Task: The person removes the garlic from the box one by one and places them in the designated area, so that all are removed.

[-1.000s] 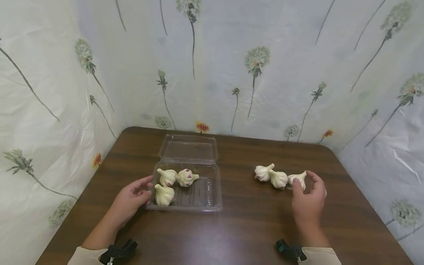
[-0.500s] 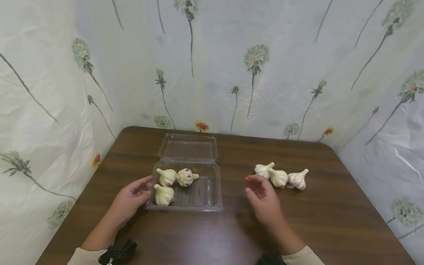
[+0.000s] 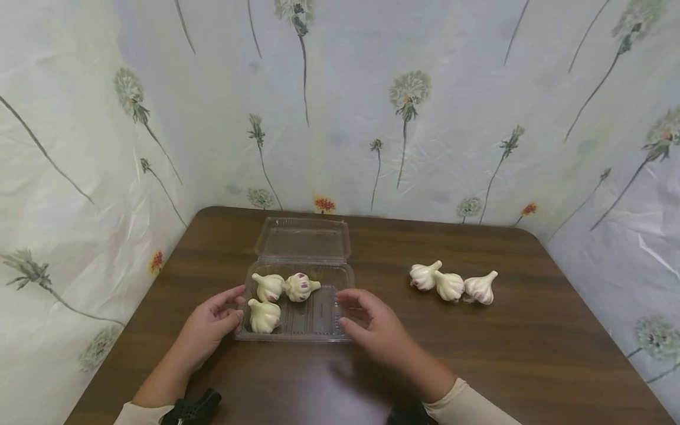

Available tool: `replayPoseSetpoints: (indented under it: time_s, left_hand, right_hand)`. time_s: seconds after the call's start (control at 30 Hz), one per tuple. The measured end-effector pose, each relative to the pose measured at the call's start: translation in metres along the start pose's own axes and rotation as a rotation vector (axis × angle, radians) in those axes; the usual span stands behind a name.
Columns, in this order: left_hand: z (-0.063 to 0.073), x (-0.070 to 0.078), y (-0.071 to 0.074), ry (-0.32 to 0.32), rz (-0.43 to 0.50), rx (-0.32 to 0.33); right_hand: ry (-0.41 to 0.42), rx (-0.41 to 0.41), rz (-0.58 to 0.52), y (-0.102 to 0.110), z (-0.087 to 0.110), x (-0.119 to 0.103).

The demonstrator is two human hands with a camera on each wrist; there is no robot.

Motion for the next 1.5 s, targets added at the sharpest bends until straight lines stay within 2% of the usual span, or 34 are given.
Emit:
replayPoseSetpoints:
  time_s: [0.23, 0.4, 0.6, 0.93, 1.1, 1.27, 1.5]
  left_hand:
    - [0.003, 0.003, 0.002, -0.012, 0.005, 0.011]
    - [0.002, 0.005, -0.001, -0.02, 0.018, 0.005]
    - [0.001, 0.004, -0.001, -0.016, 0.014, 0.01]
    - [0.001, 0.004, 0.0, -0.005, 0.03, 0.014]
    - [0.001, 0.004, 0.0, -0.003, 0.036, 0.008]
    - [0.001, 0.001, 0.001, 0.006, 0.03, 0.01]
    - [0.001, 0.0, -0.001, 0.011, 0.013, -0.003]
  right_hand:
    - [-0.043, -0.134, 0.045, -0.035, -0.021, -0.007]
    - [-0.09, -0.202, 0.123, -0.052, -0.035, -0.009]
    - [-0.126, -0.286, 0.158, -0.075, -0.047, -0.006]
    - [-0.124, -0.341, 0.225, -0.101, -0.063, -0.006]
    - [-0.128, -0.351, 0.314, -0.109, -0.069, -0.002]
    - [-0.099, -0.356, 0.398, -0.118, -0.076, -0.002]
    - [-0.115, -0.386, 0.39, -0.13, -0.084, -0.001]
Point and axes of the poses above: each hand's wrist, its own z-axis away from the middle knuckle, its own y-axis out of the back of the hand, x = y × z, the point moved 10 cm from there along -z, towards the middle knuckle, and after that the axes turned 1 degree about -x, right-handed, at the moved point
